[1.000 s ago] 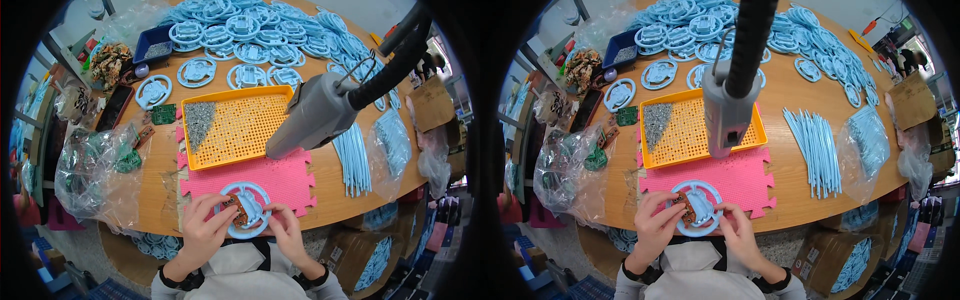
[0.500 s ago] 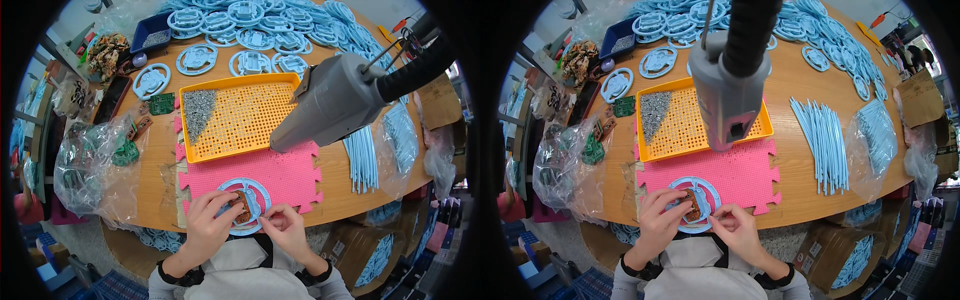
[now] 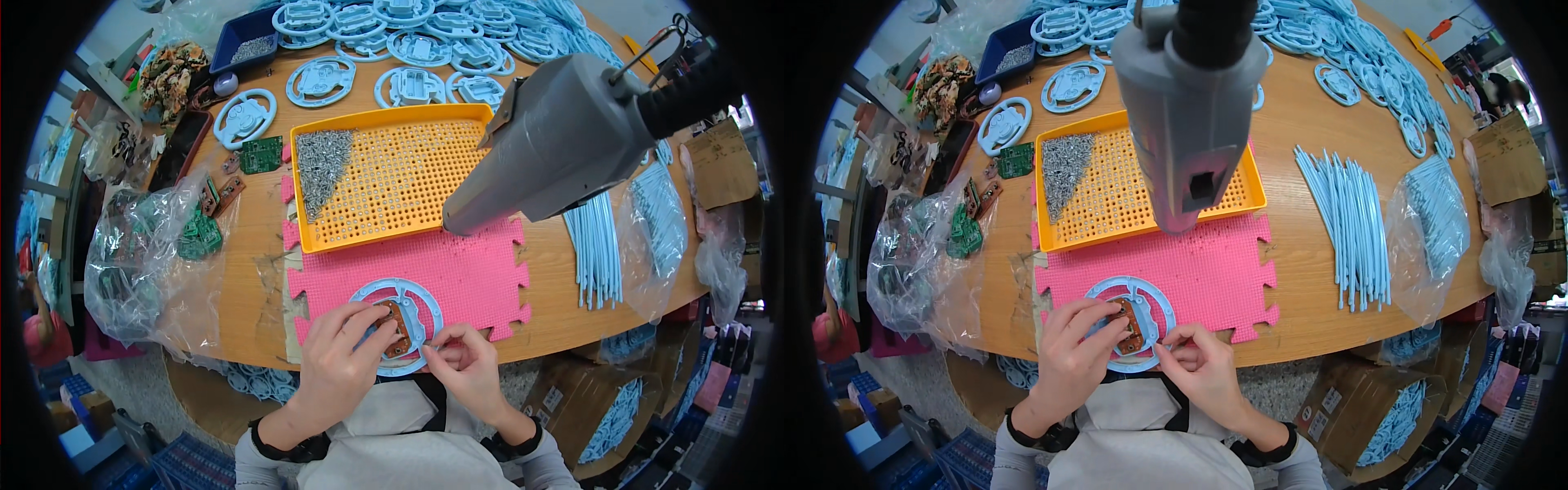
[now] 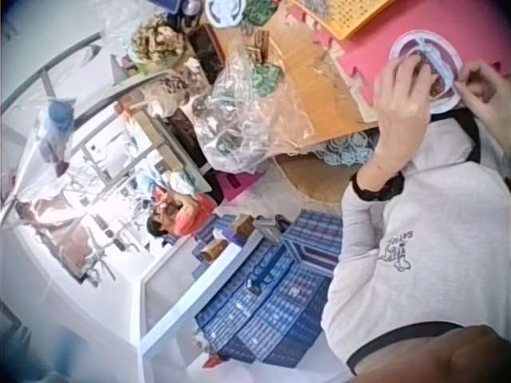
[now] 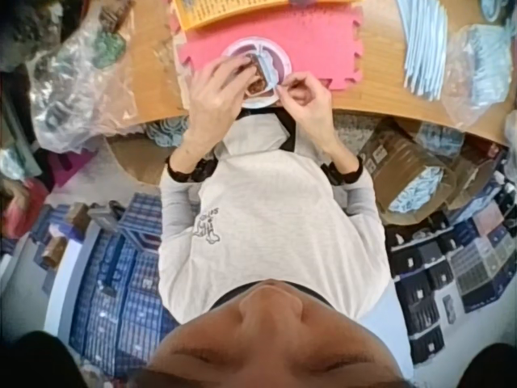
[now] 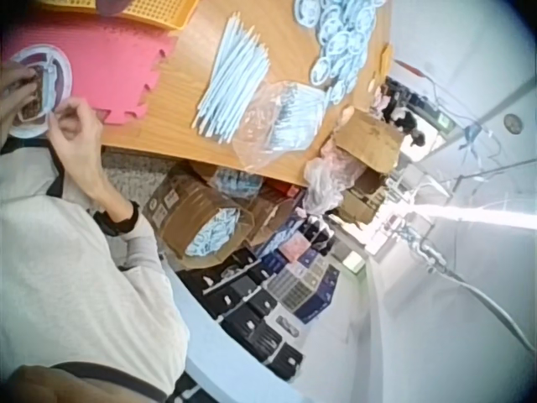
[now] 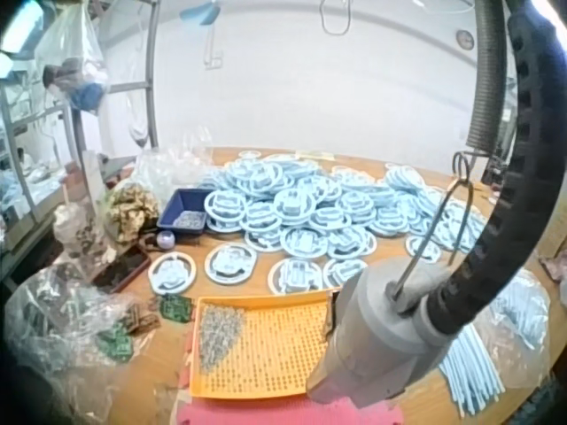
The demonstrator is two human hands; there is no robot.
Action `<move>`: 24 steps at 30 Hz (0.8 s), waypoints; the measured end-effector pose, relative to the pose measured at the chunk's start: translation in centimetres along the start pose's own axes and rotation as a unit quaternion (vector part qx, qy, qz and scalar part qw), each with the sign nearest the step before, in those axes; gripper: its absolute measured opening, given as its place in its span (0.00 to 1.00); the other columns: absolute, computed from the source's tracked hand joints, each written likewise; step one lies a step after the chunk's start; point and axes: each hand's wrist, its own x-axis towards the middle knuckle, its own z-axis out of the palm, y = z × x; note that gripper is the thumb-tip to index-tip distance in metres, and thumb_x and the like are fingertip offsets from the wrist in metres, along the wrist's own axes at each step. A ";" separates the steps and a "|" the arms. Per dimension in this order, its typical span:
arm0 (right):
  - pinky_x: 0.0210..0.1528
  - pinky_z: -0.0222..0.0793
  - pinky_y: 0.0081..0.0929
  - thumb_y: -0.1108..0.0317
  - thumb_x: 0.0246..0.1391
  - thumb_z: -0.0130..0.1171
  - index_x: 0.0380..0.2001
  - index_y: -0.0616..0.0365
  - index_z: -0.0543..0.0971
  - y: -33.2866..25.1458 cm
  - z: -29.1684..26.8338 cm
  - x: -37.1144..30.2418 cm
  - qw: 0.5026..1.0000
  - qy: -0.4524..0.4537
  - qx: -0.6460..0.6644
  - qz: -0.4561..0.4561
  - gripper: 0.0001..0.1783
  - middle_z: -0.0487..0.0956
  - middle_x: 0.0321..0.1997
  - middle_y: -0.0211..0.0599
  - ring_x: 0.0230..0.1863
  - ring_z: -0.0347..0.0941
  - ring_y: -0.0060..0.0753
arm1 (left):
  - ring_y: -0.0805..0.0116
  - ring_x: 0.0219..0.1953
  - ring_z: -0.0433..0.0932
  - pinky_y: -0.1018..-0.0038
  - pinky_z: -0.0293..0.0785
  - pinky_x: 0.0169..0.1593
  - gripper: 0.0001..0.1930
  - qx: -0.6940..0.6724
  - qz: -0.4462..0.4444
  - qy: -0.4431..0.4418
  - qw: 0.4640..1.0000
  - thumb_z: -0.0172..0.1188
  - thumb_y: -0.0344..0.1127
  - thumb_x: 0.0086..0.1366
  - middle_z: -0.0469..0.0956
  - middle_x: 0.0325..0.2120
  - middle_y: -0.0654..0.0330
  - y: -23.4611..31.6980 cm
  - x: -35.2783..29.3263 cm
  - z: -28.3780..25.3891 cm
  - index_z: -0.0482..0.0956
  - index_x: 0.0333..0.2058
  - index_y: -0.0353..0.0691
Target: The person uses a handheld electric screwdriver to fasten screws into light blue plastic steering wheel frames. They pick up a frame, insert a screw, and drive it in, repeating this process for multiple units. The person also handles small circuit boards and blue plastic rods during the assembly.
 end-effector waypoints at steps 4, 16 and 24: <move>0.34 0.76 0.15 0.80 0.53 0.59 0.36 0.68 0.70 0.2 0.0 0.0 1.000 0.001 0.003 -0.003 0.09 0.77 0.30 0.34 0.33 0.78 0.20 | 0.58 0.43 0.74 0.66 0.72 0.44 0.20 -0.029 -0.020 -0.020 0.999 0.71 0.35 0.42 0.77 0.40 0.58 0.4 -0.1 -0.5 0.80 0.36 0.35; 0.26 0.71 0.15 0.73 0.55 0.59 0.36 0.64 0.76 -5.0 -2.6 1.3 0.986 -0.021 -0.164 0.015 0.07 0.79 0.26 0.33 0.25 0.77 0.19 | 0.46 0.55 0.69 0.51 0.69 0.52 0.19 -0.056 -0.043 -0.032 0.997 0.70 0.37 0.44 0.75 0.45 0.54 0.1 -0.3 0.4 0.79 0.35 0.34; 0.35 0.69 0.34 0.69 0.48 0.63 0.28 0.61 0.78 -9.0 -15.8 13.6 0.723 0.231 -0.604 -0.243 0.07 0.75 0.30 0.42 0.32 0.74 0.43 | 0.44 0.59 0.65 0.58 0.71 0.53 0.18 -0.094 -0.009 -0.054 0.994 0.70 0.33 0.46 0.73 0.48 0.52 -0.7 2.9 0.7 0.78 0.36 0.34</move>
